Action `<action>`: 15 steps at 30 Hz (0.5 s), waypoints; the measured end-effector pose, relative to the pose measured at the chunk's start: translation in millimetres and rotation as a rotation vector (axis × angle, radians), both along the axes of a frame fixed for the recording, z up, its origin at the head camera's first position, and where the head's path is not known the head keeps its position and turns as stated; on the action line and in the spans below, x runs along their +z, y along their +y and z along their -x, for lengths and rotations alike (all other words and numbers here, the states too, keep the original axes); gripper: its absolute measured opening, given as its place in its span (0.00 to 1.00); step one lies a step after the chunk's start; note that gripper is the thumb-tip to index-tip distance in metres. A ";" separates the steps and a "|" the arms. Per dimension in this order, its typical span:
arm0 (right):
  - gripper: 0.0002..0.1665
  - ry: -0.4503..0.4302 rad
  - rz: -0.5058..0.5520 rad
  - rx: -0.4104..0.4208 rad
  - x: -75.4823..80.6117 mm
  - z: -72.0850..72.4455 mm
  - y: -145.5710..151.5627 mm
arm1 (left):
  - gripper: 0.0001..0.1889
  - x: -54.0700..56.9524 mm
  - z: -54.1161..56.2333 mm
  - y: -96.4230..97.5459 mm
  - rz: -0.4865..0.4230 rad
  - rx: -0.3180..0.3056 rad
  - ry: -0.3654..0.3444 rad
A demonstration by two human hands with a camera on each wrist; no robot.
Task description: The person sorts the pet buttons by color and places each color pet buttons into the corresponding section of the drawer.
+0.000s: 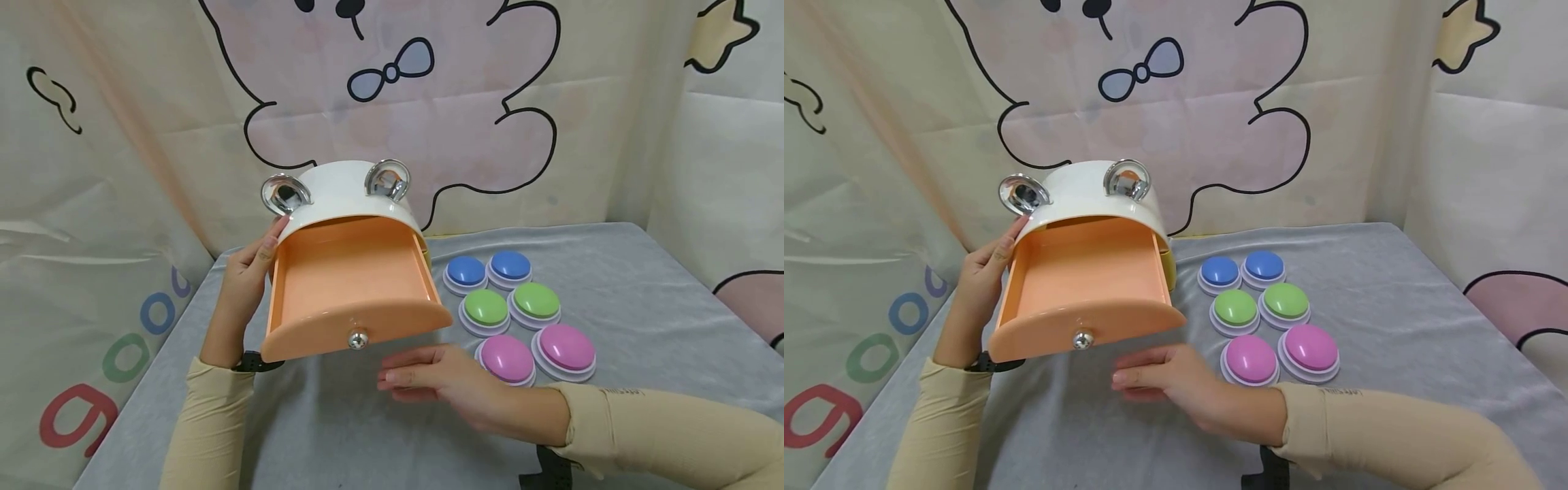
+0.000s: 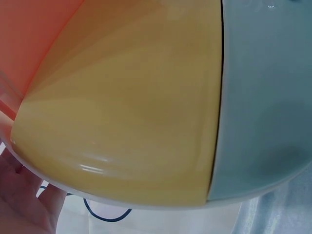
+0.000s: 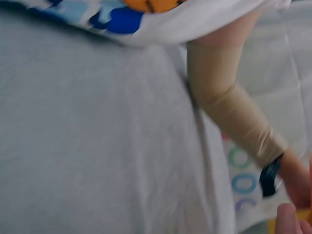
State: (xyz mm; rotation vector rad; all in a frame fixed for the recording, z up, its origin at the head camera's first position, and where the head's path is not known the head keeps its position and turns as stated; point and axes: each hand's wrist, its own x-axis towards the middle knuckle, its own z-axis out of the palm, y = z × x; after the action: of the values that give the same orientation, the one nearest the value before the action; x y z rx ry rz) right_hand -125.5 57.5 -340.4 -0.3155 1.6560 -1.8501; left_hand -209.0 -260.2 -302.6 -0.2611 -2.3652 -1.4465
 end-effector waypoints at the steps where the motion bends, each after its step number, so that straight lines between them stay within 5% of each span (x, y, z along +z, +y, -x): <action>1: 0.26 0.010 -0.027 -0.003 -2.1 2.9 4.6 | 0.24 0.2 0.1 -0.1 -0.001 -0.001 0.002; 8: 0.28 0.093 -0.182 -0.074 -10.3 34.4 35.4 | 0.24 2.4 0.2 -0.7 0.001 0.008 0.005; 15: 0.29 0.175 -0.319 -0.210 6.2 61.7 60.9 | 0.24 2.2 -0.7 0.2 0.007 0.014 0.001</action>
State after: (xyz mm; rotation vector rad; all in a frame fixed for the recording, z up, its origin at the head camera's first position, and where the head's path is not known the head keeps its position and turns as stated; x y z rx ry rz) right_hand -187.2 118.4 -334.3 -0.1755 2.1413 -1.7042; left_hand -208.2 -260.0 -300.4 -0.2470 -2.3672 -1.4312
